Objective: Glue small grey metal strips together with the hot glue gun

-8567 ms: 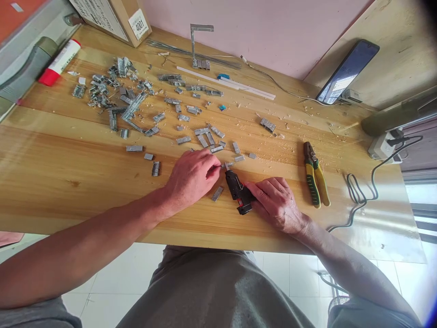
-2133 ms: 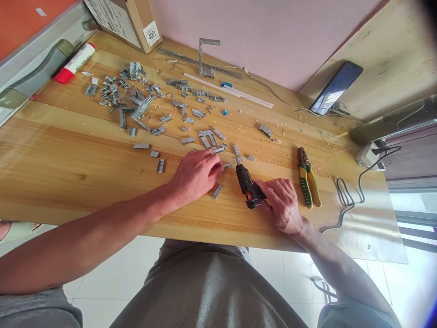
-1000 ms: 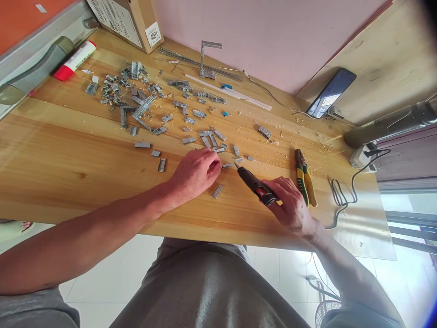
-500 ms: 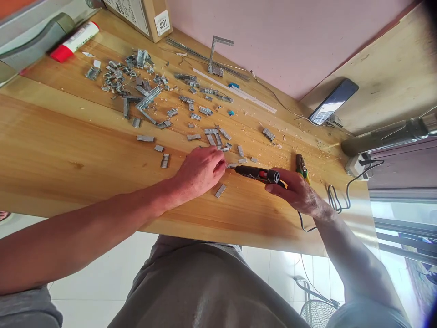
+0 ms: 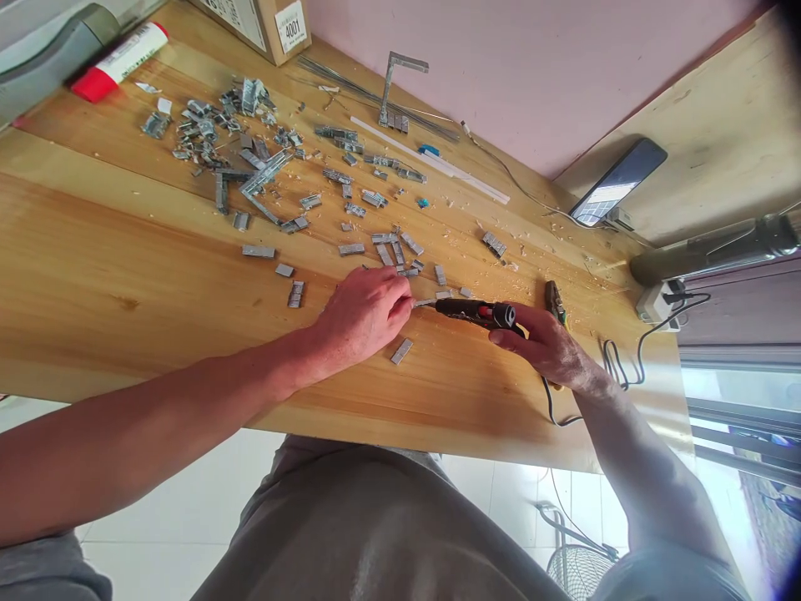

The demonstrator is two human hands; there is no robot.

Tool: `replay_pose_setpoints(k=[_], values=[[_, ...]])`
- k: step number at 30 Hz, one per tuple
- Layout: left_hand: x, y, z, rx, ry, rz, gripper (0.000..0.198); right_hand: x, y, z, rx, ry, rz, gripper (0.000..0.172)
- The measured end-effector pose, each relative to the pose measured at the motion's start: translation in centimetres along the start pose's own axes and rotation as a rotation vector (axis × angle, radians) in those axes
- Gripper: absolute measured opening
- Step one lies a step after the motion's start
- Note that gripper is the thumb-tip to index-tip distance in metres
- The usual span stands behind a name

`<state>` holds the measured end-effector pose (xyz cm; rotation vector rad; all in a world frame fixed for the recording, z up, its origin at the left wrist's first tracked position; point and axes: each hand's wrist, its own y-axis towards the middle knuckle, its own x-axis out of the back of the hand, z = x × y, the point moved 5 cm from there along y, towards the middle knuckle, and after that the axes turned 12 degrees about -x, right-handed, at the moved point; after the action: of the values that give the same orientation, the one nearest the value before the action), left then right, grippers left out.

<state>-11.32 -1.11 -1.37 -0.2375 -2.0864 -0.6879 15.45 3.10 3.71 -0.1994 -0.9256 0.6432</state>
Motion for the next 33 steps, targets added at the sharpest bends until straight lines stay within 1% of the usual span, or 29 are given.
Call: replay_pose_setpoints(k=[3, 10, 13, 15, 17, 19, 21, 24, 28, 33], values=[[0.1, -0.1, 0.0, 0.003, -0.001, -0.001, 0.018, 0.1, -0.2, -1.1, -0.036, 0.009, -0.016, 0.048], [0.1, 0.0, 0.0, -0.007, -0.016, -0.004, 0.018, 0.6, -0.9, -3.3, -0.057, 0.046, -0.065, 0.045], [0.1, -0.1, 0.0, -0.001, -0.025, -0.001, 0.018, 0.5, -1.2, -3.7, -0.056, 0.065, -0.080, 0.044], [0.1, -0.1, 0.1, 0.006, -0.025, 0.002, 0.018, 0.2, -1.3, -3.5, -0.038, 0.078, -0.080, 0.043], [0.1, -0.1, 0.0, 0.007, -0.020, 0.004, 0.019, -0.3, -1.4, -2.6, 0.013, 0.070, -0.080, 0.040], [0.1, 0.0, 0.0, 0.005, -0.018, 0.002, 0.019, -0.8, -1.7, -1.5, 0.096, 0.020, -0.099, 0.033], [0.2, 0.0, -0.1, 0.004, -0.018, -0.002, 0.018, -1.4, -2.3, -0.3, 0.197, -0.065, -0.146, 0.028], [0.3, 0.0, -0.1, -0.001, -0.019, -0.003, 0.018, -2.4, -3.4, 1.0, 0.336, -0.187, -0.228, 0.030], [0.3, 0.0, -0.1, -0.007, -0.017, 0.003, 0.018, -3.7, -4.3, 1.3, 0.445, -0.310, -0.306, 0.029], [0.2, 0.0, 0.0, -0.008, -0.027, -0.006, 0.018, -4.9, -4.1, 1.0, 0.505, -0.416, -0.360, 0.036]])
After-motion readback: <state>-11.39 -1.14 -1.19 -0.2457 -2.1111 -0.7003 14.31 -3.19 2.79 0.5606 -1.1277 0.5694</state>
